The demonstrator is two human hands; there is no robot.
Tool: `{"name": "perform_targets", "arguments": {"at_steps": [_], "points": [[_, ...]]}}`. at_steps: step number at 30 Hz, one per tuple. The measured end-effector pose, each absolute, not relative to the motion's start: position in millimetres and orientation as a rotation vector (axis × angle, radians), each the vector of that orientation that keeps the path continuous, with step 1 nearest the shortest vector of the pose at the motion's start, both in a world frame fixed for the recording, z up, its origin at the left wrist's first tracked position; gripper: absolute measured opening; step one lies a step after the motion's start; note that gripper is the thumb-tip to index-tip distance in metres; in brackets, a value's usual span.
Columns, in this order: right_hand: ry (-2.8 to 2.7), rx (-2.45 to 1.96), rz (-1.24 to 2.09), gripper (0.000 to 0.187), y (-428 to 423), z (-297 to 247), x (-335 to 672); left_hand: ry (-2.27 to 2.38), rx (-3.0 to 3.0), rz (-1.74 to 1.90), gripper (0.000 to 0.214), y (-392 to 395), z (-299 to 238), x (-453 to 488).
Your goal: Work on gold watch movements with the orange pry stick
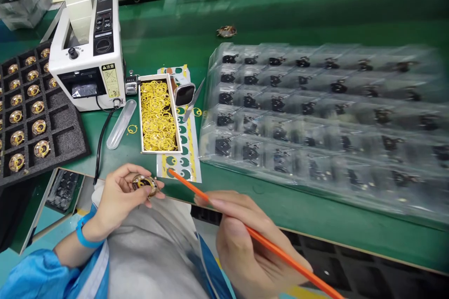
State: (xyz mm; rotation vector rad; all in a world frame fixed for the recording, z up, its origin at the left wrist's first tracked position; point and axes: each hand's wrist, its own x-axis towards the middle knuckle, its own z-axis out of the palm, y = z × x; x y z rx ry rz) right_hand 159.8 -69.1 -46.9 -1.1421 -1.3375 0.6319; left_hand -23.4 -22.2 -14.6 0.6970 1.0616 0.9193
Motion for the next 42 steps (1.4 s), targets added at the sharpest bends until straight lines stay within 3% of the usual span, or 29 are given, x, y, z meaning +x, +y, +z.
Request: {"name": "perform_targets", "arguments": {"at_steps": [9, 17, 26, 32, 38, 42], "points": [[-1.484, -1.116, 0.456, 0.031, -72.5, -32.1, 154.2, 1.187, 0.795, 0.992, 0.030, -24.5, -14.7, -15.9], [-1.724, -1.262, 0.163, 0.010, -49.5, -27.2, 124.1, 1.196, 1.136, 1.101, 0.024, -41.6, -10.9, -12.4], [-1.645, -1.288, 0.336, 0.012, -44.3, -25.2, 121.3, 1.078, 1.527, 1.086, 0.048, -48.6, -17.1, -21.9], [-1.600, -1.202, 0.457, 0.015, -38.0, -27.8, 119.8, 1.126, 1.561, 1.052, 0.040, -47.6, -17.2, -25.1], [-1.491, -1.029, 0.930, 0.018, -31.0, -12.2, 131.6, 1.254, 1.231, 1.160, 0.029, -40.7, -19.0, -21.0], [-1.466, -1.293, 0.685, 0.022, -5.6, -7.6, 139.2, 1.255, 1.040, 1.254, 0.026, -36.5, -18.1, -20.9]]}}
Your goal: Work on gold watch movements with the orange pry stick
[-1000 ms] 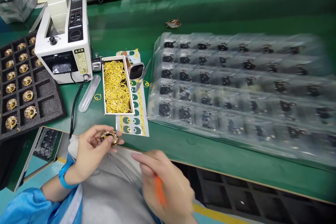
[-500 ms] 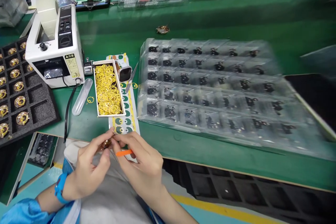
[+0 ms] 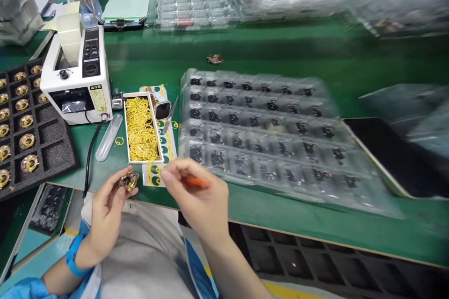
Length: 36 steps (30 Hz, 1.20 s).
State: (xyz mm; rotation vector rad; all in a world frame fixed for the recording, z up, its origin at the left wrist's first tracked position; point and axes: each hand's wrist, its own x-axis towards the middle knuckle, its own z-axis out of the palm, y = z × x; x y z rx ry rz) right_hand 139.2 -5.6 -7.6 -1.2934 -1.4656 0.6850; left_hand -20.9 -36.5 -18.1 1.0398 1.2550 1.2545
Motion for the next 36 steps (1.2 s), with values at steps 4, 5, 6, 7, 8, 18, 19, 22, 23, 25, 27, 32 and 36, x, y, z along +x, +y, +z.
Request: {"name": "perform_targets", "arguments": {"at_steps": [4, 5, 6, 7, 8, 18, 19, 22, 23, 25, 27, 32, 36], "points": [[-1.720, -1.518, 0.399, 0.023, 18.5, -15.6, 135.4, 1.289, 0.924, 1.268, 0.028, -35.0, -19.9, -24.7], [-1.758, -1.532, 0.366, 0.020, 20.6, -17.8, 134.4, 1.291, 0.903, 1.260, 0.029, -34.4, -20.9, -26.5], [-1.784, -1.536, 0.343, 0.018, 21.1, -19.6, 134.6, 1.289, 0.886, 1.253, 0.029, -33.6, -22.2, -28.6], [-1.814, -1.538, 0.317, 0.018, 20.3, -20.8, 136.5, 1.282, 0.872, 1.246, 0.029, -32.7, -23.7, -31.2], [-1.840, -1.539, 0.289, 0.021, 18.9, -21.5, 140.8, 1.275, 0.860, 1.243, 0.029, -31.6, -25.1, -34.2], [-1.813, -1.916, -0.115, 0.027, 82.6, -14.1, 300.1, 1.283, 0.652, 1.190, 0.038, -20.6, -25.3, -58.0], [-1.862, -1.944, -0.118, 0.029, 95.3, -13.0, 313.1, 1.269, 0.652, 1.178, 0.037, -20.8, -24.5, -57.7], [-2.080, -1.956, -0.080, 0.033, 129.1, -8.4, 335.1, 1.224, 0.669, 1.128, 0.035, -24.0, -22.8, -55.2], [-2.152, -1.946, -0.068, 0.033, 138.4, -6.3, 337.7, 1.223, 0.672, 1.118, 0.035, -25.5, -22.5, -54.2], [-2.260, -1.926, -0.066, 0.033, 153.9, -1.1, 338.2, 1.236, 0.670, 1.116, 0.037, -28.3, -22.4, -52.6], [-2.322, -1.910, -0.089, 0.033, 166.2, 5.1, 335.1, 1.250, 0.652, 1.135, 0.038, -30.4, -22.7, -52.0], [-2.463, -1.835, -0.105, 0.029, 185.4, 17.7, 317.9, 1.241, 0.606, 1.161, 0.037, -31.9, -24.0, -53.8], [-2.602, -1.750, -0.062, 0.028, 189.4, 17.8, 297.1, 1.245, 0.587, 1.168, 0.038, -32.7, -23.9, -54.6]]}}
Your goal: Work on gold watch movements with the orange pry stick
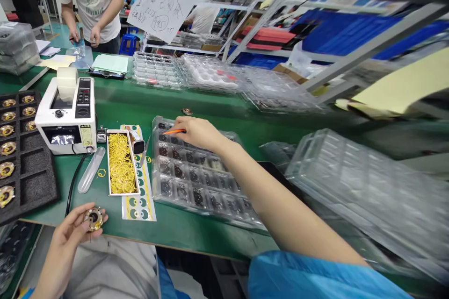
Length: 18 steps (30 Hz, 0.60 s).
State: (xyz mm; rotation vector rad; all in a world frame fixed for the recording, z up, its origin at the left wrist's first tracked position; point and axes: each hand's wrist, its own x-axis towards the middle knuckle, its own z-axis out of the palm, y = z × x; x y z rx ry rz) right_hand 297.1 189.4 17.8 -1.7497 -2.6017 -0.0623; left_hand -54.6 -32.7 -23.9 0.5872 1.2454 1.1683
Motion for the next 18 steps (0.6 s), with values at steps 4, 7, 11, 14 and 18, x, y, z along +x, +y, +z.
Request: {"name": "perform_targets", "arguments": {"at_steps": [4, 7, 11, 14, 18], "points": [[-2.710, -1.702, -0.044, 0.026, 191.7, 13.5, 282.1, 1.240, 0.557, 1.160, 0.040, -33.0, -22.2, -53.1], [-2.714, -1.735, -0.077, 0.021, 198.2, 13.9, 282.7, 1.230, 0.528, 1.160, 0.040, -32.3, -20.9, -52.1], [-2.659, -1.832, -0.158, 0.022, 215.3, 17.3, 293.0, 1.230, 0.544, 1.154, 0.040, -30.7, -21.1, -52.2], [-2.693, -1.844, -0.150, 0.028, 230.4, 13.5, 295.7, 1.227, 0.557, 1.141, 0.042, -30.2, -22.6, -52.3], [-2.765, -1.824, -0.069, 0.031, 243.7, 0.9, 288.8, 1.233, 0.533, 1.130, 0.045, -32.5, -24.2, -51.3]]}}
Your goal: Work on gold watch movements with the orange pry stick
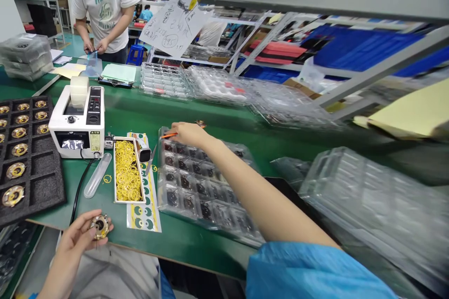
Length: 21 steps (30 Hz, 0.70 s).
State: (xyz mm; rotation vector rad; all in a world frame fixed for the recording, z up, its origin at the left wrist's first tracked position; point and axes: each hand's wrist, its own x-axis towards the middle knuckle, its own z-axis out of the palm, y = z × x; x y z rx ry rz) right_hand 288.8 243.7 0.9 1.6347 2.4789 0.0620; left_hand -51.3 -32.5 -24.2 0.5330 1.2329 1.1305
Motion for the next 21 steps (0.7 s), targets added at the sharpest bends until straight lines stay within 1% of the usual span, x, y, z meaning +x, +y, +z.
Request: {"name": "perform_targets", "arguments": {"at_steps": [4, 8, 12, 14, 15, 17, 19, 21], "points": [[2.517, 1.699, 0.043, 0.031, 240.8, -5.0, 283.2, 1.225, 0.540, 1.135, 0.040, -36.6, -22.6, -51.0], [2.670, 1.887, 0.108, 0.016, 217.7, -2.5, 279.3, 1.177, 0.566, 1.113, 0.034, -37.4, -19.0, -53.5], [2.928, 2.081, 0.147, 0.028, 163.8, -0.1, 258.2, 1.064, 0.592, 1.068, 0.038, -32.6, -18.5, -55.1], [3.074, 2.113, 0.084, 0.027, 122.9, 2.4, 237.9, 1.006, 0.615, 1.079, 0.042, -28.8, -18.9, -53.3], [3.167, 2.124, 0.022, 0.023, 100.5, 4.6, 226.2, 0.982, 0.630, 1.091, 0.044, -26.9, -18.7, -51.7], [3.387, 2.171, -0.484, 0.012, 57.3, 10.3, 201.8, 0.946, 0.670, 1.093, 0.047, -23.4, -16.5, -47.2], [3.392, 2.163, -0.962, 0.011, 22.7, 15.1, 179.6, 0.923, 0.710, 1.062, 0.047, -20.7, -11.7, -42.1], [3.274, 2.236, -1.298, 0.012, 0.9, 15.8, 162.4, 0.907, 0.750, 1.028, 0.045, -19.5, -6.0, -37.7]]}}
